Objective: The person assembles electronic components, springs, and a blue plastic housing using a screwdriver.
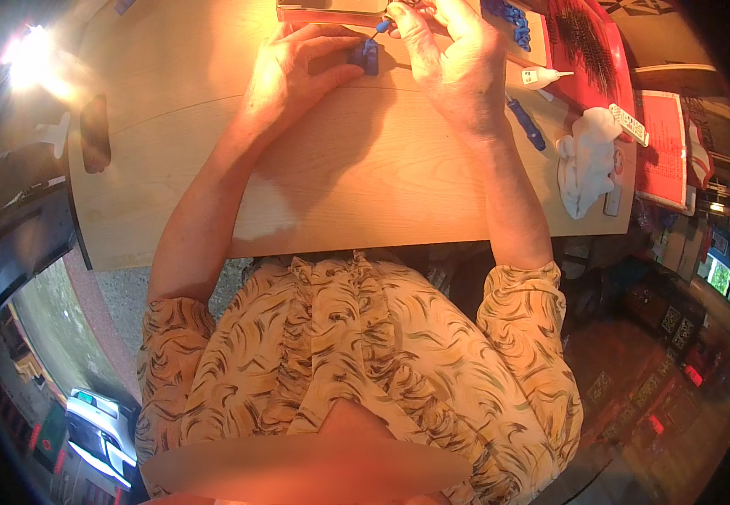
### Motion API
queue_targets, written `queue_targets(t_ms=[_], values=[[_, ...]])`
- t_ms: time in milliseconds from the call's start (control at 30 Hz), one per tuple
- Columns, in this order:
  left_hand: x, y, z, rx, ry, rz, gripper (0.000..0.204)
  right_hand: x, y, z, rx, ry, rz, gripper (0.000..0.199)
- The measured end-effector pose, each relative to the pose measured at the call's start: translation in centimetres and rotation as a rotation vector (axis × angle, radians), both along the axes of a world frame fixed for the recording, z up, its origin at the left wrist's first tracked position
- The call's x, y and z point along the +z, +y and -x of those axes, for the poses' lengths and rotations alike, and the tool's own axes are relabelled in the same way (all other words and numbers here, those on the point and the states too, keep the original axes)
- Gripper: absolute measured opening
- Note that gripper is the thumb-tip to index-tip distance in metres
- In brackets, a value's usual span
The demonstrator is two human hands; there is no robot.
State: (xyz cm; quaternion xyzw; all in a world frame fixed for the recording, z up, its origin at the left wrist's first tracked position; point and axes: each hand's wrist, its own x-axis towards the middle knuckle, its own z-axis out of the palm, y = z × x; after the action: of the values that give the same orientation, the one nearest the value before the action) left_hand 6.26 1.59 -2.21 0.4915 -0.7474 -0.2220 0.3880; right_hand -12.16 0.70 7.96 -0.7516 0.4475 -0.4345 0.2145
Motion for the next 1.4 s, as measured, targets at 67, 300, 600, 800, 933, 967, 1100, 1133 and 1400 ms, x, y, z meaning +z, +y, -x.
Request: queue_targets(t_ms=[67,300,600,800,933,967,1100,1133,1400], values=[[0.33,0.06,0.09,-0.021,0.056,-0.017,0.037,-0.05,0.01,0.01,-0.004,-0.01,0.008,0.009],[0.47,0.1,0.24,-0.075,0.292,-0.236,0.038,-0.03,0.05,0.28,-0.005,0.039,-0.014,0.009],[-0.02,-0.11,0.06,0.026,-0.031,0.14,0.037,0.18,0.08,0.15,0.006,0.031,-0.013,0.008],[-0.13,-0.1,0.13,0.016,0.035,0.059,0.037,0.17,0.15,0.02,0.003,0.076,0.034,0.008],[0.47,0.03,0.13,-0.042,0.151,-0.057,0.036,0.5,0.24,-0.11,0.014,0.076,0.009,0.007],[0.2,-0.06,0.04,-0.02,0.099,-0.008,0.036,0.33,0.19,-0.09,0.015,0.076,0.009,0.007],[0.66,0.17,0.42,-0.049,0.326,-0.226,0.035,-0.02,0.05,0.1,0.036,0.037,-0.029,0.006],[0.54,0.14,0.32,-0.049,0.326,-0.227,0.035,0.06,0.07,0.05,0.054,0.024,-0.05,0.006],[-0.15,-0.14,0.1,0.033,-0.008,0.09,0.037,-0.29,0.12,-0.12,0.057,0.047,-0.073,0.007]])
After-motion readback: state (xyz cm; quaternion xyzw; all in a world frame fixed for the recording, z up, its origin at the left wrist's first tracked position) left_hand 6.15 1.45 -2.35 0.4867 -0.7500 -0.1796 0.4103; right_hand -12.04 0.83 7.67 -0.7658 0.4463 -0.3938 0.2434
